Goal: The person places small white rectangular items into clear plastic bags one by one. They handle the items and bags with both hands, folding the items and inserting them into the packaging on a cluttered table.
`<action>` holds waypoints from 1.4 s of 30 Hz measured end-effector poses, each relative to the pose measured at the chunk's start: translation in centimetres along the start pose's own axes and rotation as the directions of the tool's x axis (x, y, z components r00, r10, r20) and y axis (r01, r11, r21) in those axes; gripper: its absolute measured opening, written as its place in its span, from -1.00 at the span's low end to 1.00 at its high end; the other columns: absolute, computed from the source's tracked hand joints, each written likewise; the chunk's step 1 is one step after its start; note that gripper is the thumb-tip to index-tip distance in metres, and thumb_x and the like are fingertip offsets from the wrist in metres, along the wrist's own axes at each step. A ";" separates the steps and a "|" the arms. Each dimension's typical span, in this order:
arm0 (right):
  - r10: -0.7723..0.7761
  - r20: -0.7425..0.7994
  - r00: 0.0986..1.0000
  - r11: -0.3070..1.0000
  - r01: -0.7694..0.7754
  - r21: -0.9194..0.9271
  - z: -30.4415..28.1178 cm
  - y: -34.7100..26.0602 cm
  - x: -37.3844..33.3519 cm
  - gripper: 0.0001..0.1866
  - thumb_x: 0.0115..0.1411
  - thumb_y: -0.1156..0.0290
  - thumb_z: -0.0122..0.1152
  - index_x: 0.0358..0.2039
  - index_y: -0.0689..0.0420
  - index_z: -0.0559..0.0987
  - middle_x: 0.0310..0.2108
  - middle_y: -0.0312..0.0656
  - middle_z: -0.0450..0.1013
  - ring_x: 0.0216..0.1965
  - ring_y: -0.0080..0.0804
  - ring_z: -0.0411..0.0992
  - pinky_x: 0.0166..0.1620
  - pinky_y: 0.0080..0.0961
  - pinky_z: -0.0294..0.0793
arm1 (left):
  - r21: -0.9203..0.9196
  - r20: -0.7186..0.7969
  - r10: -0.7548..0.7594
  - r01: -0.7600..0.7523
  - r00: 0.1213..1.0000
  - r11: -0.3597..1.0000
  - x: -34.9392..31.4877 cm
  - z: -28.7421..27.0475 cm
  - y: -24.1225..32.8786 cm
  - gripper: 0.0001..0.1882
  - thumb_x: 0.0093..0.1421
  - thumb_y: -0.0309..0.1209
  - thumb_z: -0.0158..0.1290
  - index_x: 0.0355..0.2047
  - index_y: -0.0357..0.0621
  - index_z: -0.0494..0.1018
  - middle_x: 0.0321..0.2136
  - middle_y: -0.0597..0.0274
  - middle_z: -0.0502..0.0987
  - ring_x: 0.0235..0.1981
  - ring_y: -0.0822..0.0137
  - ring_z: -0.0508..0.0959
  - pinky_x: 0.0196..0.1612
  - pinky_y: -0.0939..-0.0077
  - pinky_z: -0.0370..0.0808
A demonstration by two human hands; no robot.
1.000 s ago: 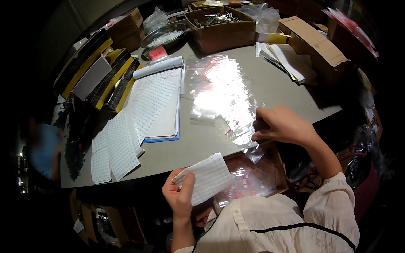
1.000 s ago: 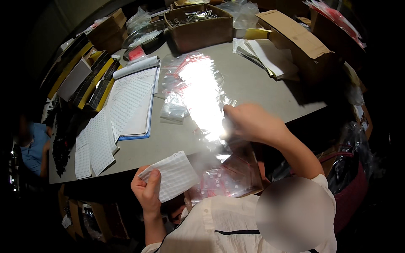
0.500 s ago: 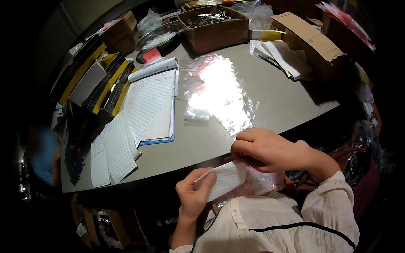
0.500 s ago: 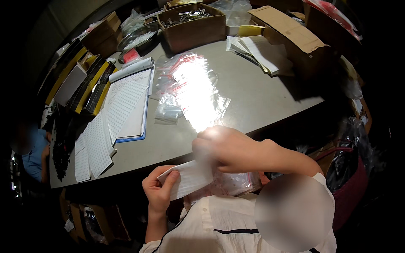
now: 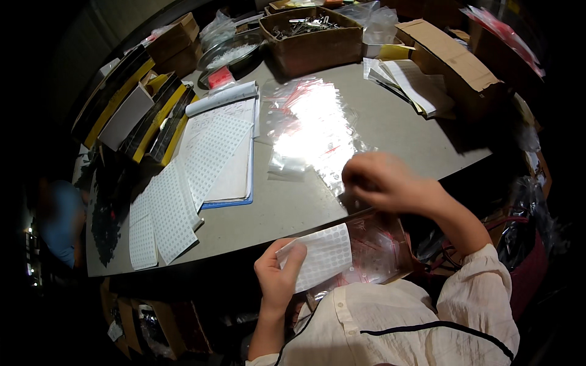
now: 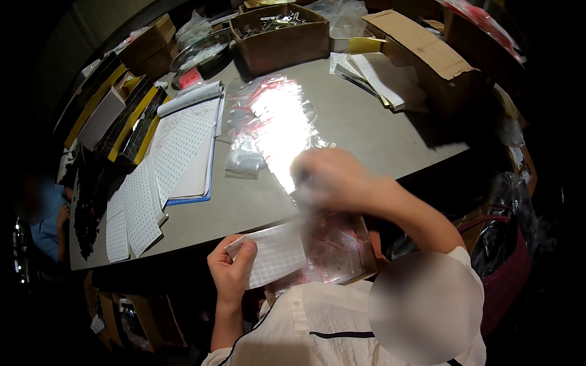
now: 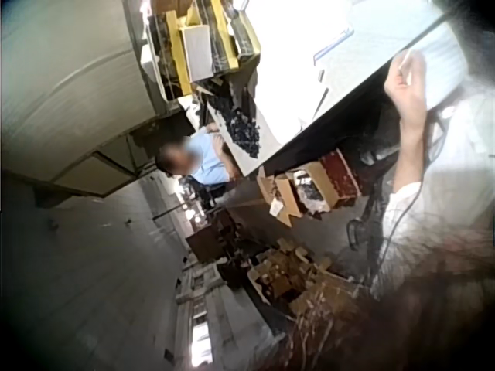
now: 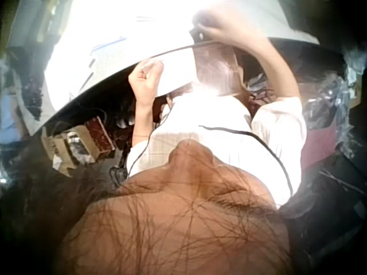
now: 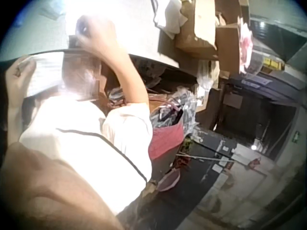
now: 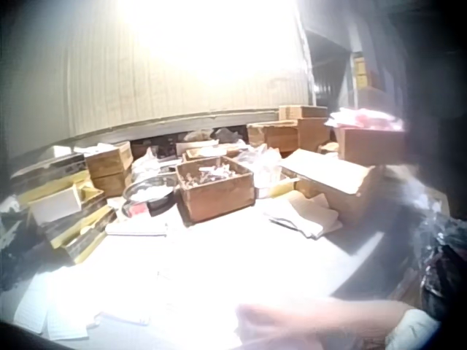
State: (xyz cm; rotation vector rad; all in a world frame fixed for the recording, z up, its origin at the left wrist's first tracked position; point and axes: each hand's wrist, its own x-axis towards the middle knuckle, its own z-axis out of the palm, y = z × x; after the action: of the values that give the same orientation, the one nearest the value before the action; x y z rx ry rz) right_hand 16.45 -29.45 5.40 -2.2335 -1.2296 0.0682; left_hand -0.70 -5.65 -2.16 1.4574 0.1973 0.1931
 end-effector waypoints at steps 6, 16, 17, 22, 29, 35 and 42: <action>0.205 0.053 0.977 0.966 -0.193 -0.171 0.4 3.6 2.0 -0.73 0.22 0.29 0.31 -0.24 0.22 0.51 -0.36 0.04 0.53 -0.26 0.09 0.51 -0.21 -0.11 0.45 | -0.020 -0.082 0.039 -0.040 0.996 0.999 -0.3 0.1 0.5 -0.83 0.25 -0.43 0.25 -0.27 -0.33 0.60 -0.44 0.39 0.57 -0.42 0.61 0.46 -0.32 0.69 0.37; 0.225 0.262 0.939 0.969 -0.244 0.044 -2.3 -1.2 0.5 -0.62 0.25 0.13 0.36 -0.20 0.20 0.53 -0.47 -0.10 0.48 -0.42 -0.22 0.48 -0.33 -0.31 0.43 | -0.071 -0.166 0.033 -0.045 0.986 0.996 -0.7 -2.8 0.7 -0.85 0.27 -0.49 0.21 -0.23 -0.36 0.59 -0.40 0.38 0.59 -0.40 0.62 0.46 -0.27 0.71 0.38; 0.137 0.131 0.982 0.980 -0.153 0.123 -1.4 0.6 0.5 -0.71 0.26 0.24 0.33 -0.22 0.20 0.52 -0.45 -0.12 0.47 -0.42 -0.34 0.44 -0.33 -0.37 0.43 | -0.082 -0.150 0.035 -0.048 0.988 0.996 -0.6 -2.6 0.9 -0.84 0.27 -0.49 0.21 -0.22 -0.36 0.59 -0.40 0.37 0.59 -0.40 0.62 0.46 -0.27 0.71 0.38; 0.066 -0.029 0.997 0.998 -0.066 -0.006 -0.4 2.9 3.9 -0.81 0.19 0.51 0.24 -0.20 0.23 0.49 -0.34 -0.03 0.51 -0.32 -0.13 0.50 -0.23 -0.23 0.46 | -0.075 -0.043 0.034 -0.037 0.998 0.997 -0.2 -1.2 0.9 -0.84 0.29 -0.50 0.18 -0.19 -0.37 0.58 -0.36 0.35 0.60 -0.35 0.60 0.49 -0.23 0.68 0.42; 0.261 -0.036 0.965 0.941 -0.263 -0.213 0.3 3.5 4.1 -0.71 0.20 0.33 0.33 -0.26 0.25 0.44 -0.33 0.06 0.47 -0.23 0.12 0.45 -0.16 -0.13 0.42 | -0.026 0.018 -0.017 0.018 1.000 0.999 -0.2 -1.2 1.0 -0.78 0.33 -0.51 0.13 -0.05 -0.35 0.49 -0.21 0.24 0.60 -0.20 0.53 0.52 -0.06 0.59 0.46; 0.362 0.094 0.927 0.897 -0.319 -0.304 -2.2 2.9 -0.8 -0.31 -0.01 -0.10 0.53 -0.29 0.29 0.43 -0.42 0.11 0.46 -0.29 0.15 0.46 -0.23 -0.13 0.42 | -0.059 -0.059 -0.038 0.034 0.998 0.998 -0.8 -2.2 1.8 -0.80 0.36 -0.49 0.09 -0.06 -0.32 0.43 -0.23 0.22 0.58 -0.23 0.52 0.52 -0.08 0.59 0.47; 0.271 0.232 0.934 0.961 -0.250 -0.114 -2.5 -2.1 -3.4 -0.47 0.19 -0.02 0.40 -0.25 0.24 0.46 -0.48 -0.04 0.47 -0.38 0.02 0.48 -0.29 -0.18 0.43 | -0.051 0.016 -0.076 0.076 0.997 0.996 -0.5 -0.7 2.9 -0.80 0.40 -0.43 0.06 -0.07 -0.29 0.42 -0.25 0.27 0.55 -0.24 0.56 0.48 -0.12 0.62 0.45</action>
State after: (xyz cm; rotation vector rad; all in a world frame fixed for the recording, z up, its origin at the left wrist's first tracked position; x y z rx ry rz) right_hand 13.70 -32.46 7.73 -2.5083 -1.0649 0.4163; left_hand -1.42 -4.86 0.64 1.3974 0.2347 0.1254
